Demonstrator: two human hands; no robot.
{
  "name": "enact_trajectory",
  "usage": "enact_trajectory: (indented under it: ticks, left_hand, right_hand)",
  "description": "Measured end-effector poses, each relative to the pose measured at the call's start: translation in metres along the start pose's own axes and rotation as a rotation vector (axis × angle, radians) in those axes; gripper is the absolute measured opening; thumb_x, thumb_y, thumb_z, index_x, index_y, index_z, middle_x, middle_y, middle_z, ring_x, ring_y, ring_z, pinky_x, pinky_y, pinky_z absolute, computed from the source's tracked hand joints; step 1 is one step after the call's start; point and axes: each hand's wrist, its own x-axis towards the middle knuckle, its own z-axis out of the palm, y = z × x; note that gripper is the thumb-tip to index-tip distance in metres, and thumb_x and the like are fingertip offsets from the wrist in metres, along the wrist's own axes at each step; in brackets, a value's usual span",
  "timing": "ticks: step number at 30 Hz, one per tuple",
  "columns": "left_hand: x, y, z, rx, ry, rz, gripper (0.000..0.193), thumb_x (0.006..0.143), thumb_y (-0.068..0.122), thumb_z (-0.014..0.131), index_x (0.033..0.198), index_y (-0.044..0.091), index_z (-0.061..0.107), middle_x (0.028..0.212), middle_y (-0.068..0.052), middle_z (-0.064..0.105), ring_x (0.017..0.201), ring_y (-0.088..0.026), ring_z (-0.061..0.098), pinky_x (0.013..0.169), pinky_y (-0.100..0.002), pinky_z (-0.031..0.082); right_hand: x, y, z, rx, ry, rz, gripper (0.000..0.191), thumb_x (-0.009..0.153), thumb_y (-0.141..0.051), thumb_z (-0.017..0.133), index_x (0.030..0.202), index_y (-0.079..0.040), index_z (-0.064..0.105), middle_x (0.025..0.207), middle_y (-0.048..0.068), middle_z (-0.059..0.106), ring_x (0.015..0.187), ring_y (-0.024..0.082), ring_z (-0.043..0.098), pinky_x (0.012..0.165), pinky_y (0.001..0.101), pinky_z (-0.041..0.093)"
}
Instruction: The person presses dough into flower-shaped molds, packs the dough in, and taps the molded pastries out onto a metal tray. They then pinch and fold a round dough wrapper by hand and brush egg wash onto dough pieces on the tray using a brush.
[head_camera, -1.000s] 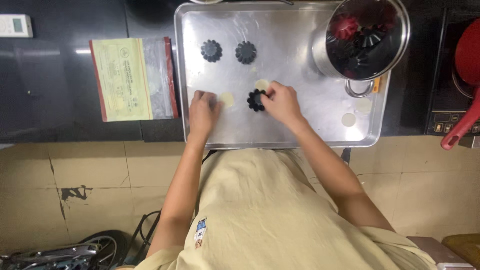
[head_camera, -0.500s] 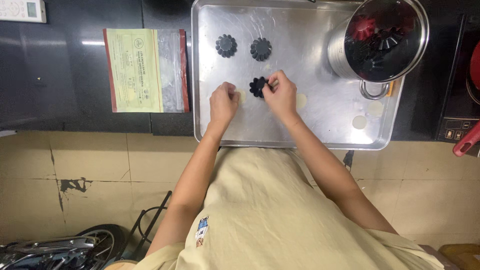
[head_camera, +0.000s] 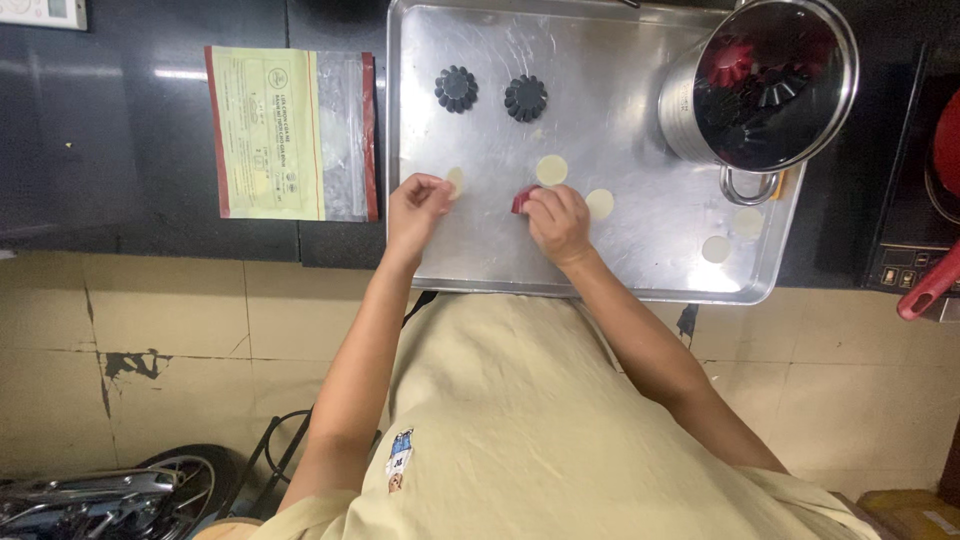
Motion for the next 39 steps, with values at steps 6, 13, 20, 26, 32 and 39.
enact_trajectory:
  ticks: [6, 13, 20, 26, 32, 39]
  left_hand:
    - [-0.002, -0.004, -0.001, -0.180, -0.035, -0.074, 0.017, 0.094, 0.021, 0.073, 0.098, 0.006, 0.066, 0.093, -0.003, 0.071, 0.086, -0.013, 0.068, 0.078, -0.028, 0.058]
    - [-0.014, -0.016, 0.012, -0.284, -0.096, -0.154, 0.016, 0.096, 0.019, 0.073, 0.102, 0.005, 0.068, 0.092, -0.005, 0.071, 0.083, -0.013, 0.067, 0.075, -0.027, 0.057]
    - [-0.020, -0.006, 0.029, -0.175, -0.379, -0.150, 0.018, 0.094, 0.017, 0.072, 0.106, 0.005, 0.067, 0.095, -0.003, 0.073, 0.084, -0.010, 0.068, 0.074, -0.025, 0.056]
    - [-0.012, 0.005, 0.050, 0.084, -0.191, 0.038, 0.017, 0.093, 0.016, 0.075, 0.099, 0.000, 0.071, 0.086, -0.004, 0.073, 0.076, -0.010, 0.067, 0.068, -0.025, 0.055]
    - [-0.004, 0.016, 0.056, 0.369, -0.008, 0.118, 0.017, 0.087, 0.016, 0.077, 0.090, 0.000, 0.073, 0.076, -0.005, 0.075, 0.067, -0.009, 0.069, 0.063, -0.024, 0.055]
    - [-0.005, 0.018, 0.055, 0.434, 0.014, 0.089, 0.020, 0.085, 0.018, 0.079, 0.088, -0.001, 0.074, 0.073, -0.006, 0.074, 0.063, -0.010, 0.065, 0.060, -0.026, 0.052]
  right_hand:
    - [-0.007, -0.014, -0.003, 0.043, -0.042, -0.112, 0.013, 0.075, -0.007, 0.075, 0.085, -0.011, 0.067, 0.097, 0.004, 0.065, 0.088, 0.024, 0.062, 0.074, 0.0363, 0.053]
    - [-0.013, -0.017, -0.020, 0.071, -0.175, -0.003, 0.013, 0.076, -0.008, 0.073, 0.089, -0.006, 0.069, 0.096, 0.007, 0.066, 0.088, 0.025, 0.063, 0.073, 0.0379, 0.052]
    - [0.011, -0.023, -0.023, 1.151, -0.299, 1.051, 0.019, 0.100, -0.017, 0.060, 0.111, -0.008, 0.071, 0.097, 0.003, 0.072, 0.084, 0.011, 0.065, 0.074, 0.0252, 0.052]
    - [0.035, -0.019, -0.016, 1.255, -0.298, 1.153, 0.010, 0.098, -0.014, 0.066, 0.098, -0.004, 0.068, 0.085, 0.003, 0.071, 0.070, 0.006, 0.065, 0.061, 0.0208, 0.051]
    - [0.048, -0.020, -0.005, 0.913, -0.230, 1.071, 0.017, 0.093, -0.014, 0.078, 0.089, 0.000, 0.068, 0.079, 0.002, 0.070, 0.064, 0.004, 0.063, 0.052, 0.0198, 0.053]
    - [0.041, -0.011, -0.001, 0.911, -0.280, 1.179, 0.016, 0.092, -0.014, 0.074, 0.090, -0.001, 0.066, 0.075, 0.005, 0.072, 0.060, 0.008, 0.069, 0.050, 0.0212, 0.052]
